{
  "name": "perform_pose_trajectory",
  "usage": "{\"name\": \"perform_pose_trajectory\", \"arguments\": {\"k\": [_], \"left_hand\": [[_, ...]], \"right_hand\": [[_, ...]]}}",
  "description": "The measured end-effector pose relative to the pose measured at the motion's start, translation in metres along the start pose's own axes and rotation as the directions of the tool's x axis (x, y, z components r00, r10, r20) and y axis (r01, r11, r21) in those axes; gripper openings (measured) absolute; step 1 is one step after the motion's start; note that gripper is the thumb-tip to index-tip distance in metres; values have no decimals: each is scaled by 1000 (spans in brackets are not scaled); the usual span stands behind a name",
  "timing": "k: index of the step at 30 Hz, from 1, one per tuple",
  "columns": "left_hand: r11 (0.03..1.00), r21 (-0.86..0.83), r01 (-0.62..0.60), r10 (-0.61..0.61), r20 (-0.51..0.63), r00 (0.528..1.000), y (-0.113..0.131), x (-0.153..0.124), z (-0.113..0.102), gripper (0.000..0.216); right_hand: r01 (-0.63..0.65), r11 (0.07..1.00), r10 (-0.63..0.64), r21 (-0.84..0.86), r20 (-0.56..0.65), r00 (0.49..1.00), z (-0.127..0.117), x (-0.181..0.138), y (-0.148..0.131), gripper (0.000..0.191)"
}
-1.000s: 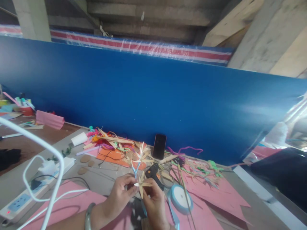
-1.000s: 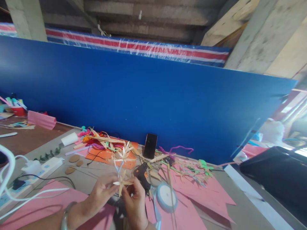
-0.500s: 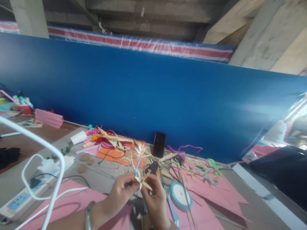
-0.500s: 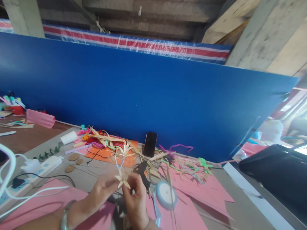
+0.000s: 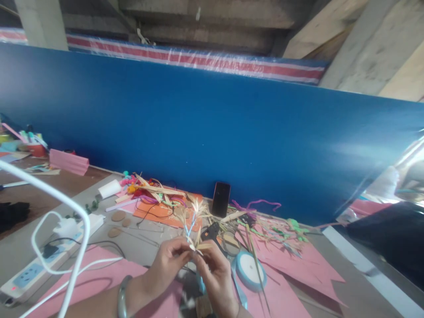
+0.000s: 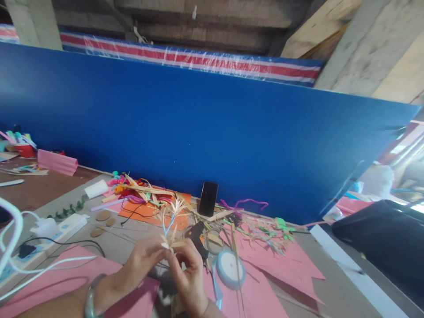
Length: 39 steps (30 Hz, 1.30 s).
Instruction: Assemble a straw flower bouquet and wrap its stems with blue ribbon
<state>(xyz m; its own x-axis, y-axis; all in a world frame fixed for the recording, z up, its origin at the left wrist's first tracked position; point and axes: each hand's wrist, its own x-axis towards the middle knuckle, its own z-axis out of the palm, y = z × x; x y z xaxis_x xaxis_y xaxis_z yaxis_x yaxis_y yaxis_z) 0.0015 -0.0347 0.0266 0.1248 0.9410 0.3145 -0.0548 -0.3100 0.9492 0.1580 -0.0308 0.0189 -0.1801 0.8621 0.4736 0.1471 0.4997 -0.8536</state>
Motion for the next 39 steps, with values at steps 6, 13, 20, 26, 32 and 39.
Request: {"name": "perform_pose_trajectory", "arguments": {"k": [6, 13, 20, 26, 32, 39], "left_hand": [[994, 104, -35, 32, 24, 999, -6, 0, -1, 22], [992, -71, 102, -104, -24, 994, -14, -2, 1, 21], [925, -333, 183, -192, 5, 981, -20, 0, 5, 29], [908, -361, 210, -187, 100, 977, -16, -1, 8, 34], [855, -424, 299, -221, 225, 949, -8, 0, 8, 32], [771, -462, 439, -328, 302, 895, -7, -1, 7, 21]], "right_hand": [[-99, 982, 103, 162, -13, 995, -2, 6, -1, 24], [-263, 875, 311, 407, -56, 949, -14, 16, 8, 29], [-227, 917, 214, 329, 74, 974, -18, 23, -9, 27], [-322, 855, 243, 408, 234, 941, -15, 21, -15, 26], [-367, 873, 316, 320, 202, 927, -22, 22, -9, 28], [-367, 848, 329, 382, 162, 930, -24, 26, -6, 28]]}}
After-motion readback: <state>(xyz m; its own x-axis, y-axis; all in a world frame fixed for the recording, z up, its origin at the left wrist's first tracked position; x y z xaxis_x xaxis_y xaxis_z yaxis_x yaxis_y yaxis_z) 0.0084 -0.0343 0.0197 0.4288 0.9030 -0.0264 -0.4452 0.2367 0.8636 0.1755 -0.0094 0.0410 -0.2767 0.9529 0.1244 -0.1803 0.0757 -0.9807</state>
